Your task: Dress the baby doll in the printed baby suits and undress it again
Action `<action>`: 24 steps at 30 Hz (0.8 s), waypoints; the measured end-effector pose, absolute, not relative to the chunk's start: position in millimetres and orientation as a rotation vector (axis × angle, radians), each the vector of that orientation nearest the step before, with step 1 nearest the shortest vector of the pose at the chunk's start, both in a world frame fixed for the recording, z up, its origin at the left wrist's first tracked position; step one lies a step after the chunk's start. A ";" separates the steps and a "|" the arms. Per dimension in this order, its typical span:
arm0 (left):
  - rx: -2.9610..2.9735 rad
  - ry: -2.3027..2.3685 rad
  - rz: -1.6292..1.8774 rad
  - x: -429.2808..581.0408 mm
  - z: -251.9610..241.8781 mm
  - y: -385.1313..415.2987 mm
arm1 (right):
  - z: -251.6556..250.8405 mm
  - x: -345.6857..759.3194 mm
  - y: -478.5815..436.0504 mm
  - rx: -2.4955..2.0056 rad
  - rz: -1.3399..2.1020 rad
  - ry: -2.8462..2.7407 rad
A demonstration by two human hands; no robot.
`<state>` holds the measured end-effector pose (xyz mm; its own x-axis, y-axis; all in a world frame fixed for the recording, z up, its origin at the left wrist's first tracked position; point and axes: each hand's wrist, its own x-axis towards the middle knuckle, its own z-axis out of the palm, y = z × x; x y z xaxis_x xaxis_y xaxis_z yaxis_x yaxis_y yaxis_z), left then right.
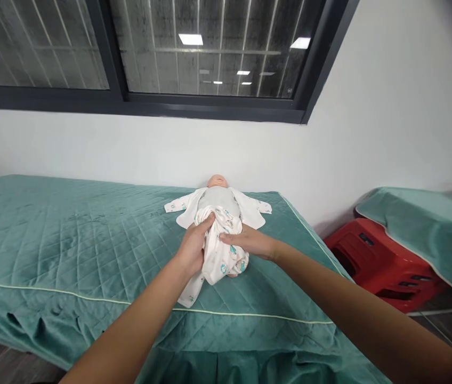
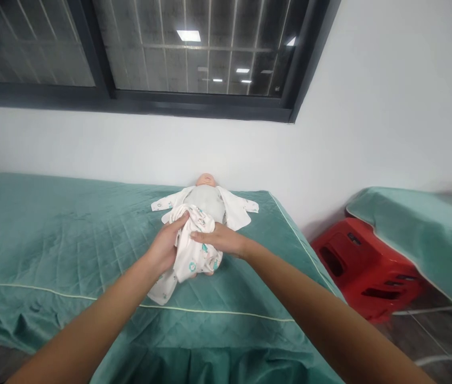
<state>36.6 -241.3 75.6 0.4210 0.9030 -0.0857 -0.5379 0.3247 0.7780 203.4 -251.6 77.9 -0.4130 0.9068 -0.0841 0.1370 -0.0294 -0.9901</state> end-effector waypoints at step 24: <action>2.062 1.173 0.259 42.8 62.0 -213.4 | 10.2 225.1 -301.0 -1.288 1.439 -1.116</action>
